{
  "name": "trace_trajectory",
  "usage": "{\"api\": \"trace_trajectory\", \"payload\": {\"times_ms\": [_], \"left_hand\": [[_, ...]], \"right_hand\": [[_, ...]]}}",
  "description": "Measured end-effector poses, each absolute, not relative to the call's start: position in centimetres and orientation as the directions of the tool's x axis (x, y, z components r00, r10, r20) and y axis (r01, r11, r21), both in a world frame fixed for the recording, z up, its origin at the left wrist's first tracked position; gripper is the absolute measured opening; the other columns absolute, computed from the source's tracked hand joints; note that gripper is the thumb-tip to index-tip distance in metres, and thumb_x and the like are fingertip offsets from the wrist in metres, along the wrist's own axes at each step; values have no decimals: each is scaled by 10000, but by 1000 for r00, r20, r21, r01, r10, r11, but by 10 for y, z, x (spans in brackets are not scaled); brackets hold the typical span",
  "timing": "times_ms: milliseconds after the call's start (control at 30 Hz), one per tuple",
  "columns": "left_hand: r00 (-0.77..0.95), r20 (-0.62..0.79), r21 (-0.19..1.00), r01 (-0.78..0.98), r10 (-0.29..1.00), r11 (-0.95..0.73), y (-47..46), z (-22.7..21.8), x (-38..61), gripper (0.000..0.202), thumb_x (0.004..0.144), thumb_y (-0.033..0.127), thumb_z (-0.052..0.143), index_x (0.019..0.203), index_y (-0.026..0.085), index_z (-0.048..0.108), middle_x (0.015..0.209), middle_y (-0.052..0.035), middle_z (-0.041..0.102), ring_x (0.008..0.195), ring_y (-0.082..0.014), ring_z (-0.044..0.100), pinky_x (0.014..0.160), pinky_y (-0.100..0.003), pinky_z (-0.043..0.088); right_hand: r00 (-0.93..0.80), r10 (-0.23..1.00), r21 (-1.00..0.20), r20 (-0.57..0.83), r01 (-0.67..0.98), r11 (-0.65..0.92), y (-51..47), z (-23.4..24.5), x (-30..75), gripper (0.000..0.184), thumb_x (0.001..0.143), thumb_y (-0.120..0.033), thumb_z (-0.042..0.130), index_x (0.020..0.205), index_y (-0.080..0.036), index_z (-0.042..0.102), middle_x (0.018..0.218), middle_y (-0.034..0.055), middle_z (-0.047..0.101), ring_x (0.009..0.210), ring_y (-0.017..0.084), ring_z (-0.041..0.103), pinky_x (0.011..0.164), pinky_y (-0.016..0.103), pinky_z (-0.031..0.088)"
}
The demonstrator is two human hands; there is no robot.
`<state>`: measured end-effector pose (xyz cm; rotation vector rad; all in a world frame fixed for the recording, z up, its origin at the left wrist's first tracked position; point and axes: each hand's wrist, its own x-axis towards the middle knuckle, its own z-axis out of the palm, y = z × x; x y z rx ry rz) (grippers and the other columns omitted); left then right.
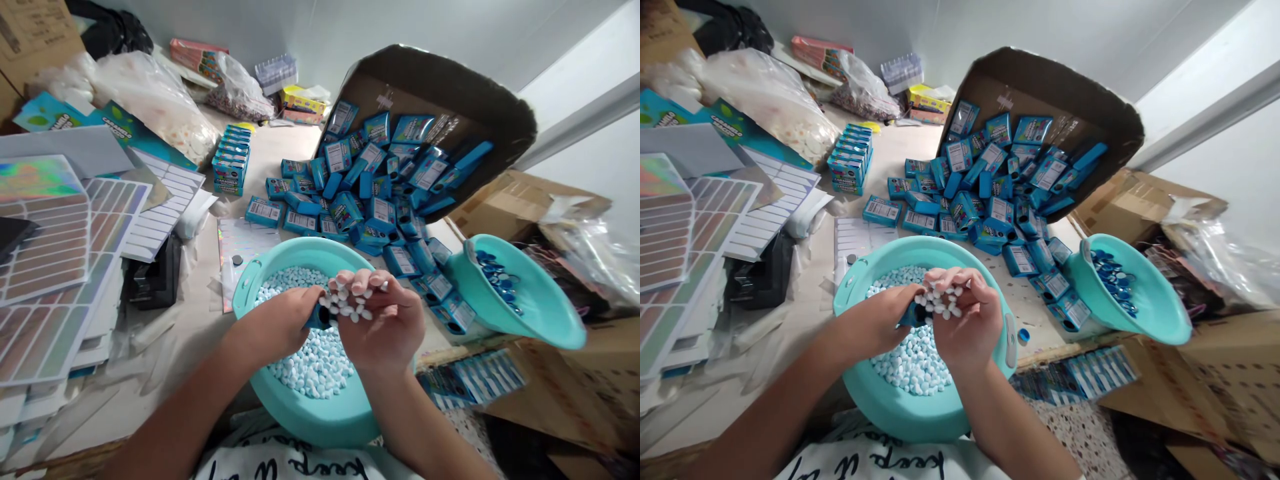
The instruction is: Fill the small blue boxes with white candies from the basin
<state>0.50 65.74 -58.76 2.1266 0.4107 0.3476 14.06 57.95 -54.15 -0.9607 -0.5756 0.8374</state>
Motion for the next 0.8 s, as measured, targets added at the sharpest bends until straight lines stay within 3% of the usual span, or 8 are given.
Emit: {"api": "trace_trajectory", "payload": {"times_ms": [200,400,567,700,800], "left_hand": [[911,119,847,113,394,-519,657,-589,6,575,734,-5,497,1268,206,509,1229,-102,671,1186,-275,624,976,-414,527],[915,99,833,139,391,-535,658,-587,6,452,764,12,471,1179,189,504,1136,-101,673,1086,-271,644,906,-412,541],[897,97,831,166,432,-531,658,-582,2,474,745,10,482,1186,181,514,1122,-109,681,1094,-281,650,910,-416,550],[866,194,857,80,461,-509,659,-582,-3,609,767,33,517,1353,191,458,1288,-133,655,1214,-277,623,1007,-420,532],[818,244,863,63,521,-502,660,-584,-4,620,779,34,529,1367,217,460,1321,-112,648,1238,-252,618,1039,-386,520]], "right_hand": [[506,832,-884,226,-253,393,579,-540,138,212,904,-381,585,772,-286,721,677,-11,644,743,190,663,821,391,564],[490,848,-875,203,-298,381,578,-537,136,239,912,-376,602,758,-270,752,651,-22,665,646,159,643,896,398,570],[488,817,-861,306,-225,457,578,-538,139,255,950,-364,563,832,-271,769,724,-17,713,753,170,708,1017,441,545],[507,741,-854,441,-16,520,579,-541,145,209,964,-337,556,1027,-310,754,985,4,768,1010,211,722,1064,481,524],[510,718,-877,474,347,333,579,-543,151,165,952,-296,601,1041,-296,739,1098,39,737,1115,230,679,1030,454,529]]}}
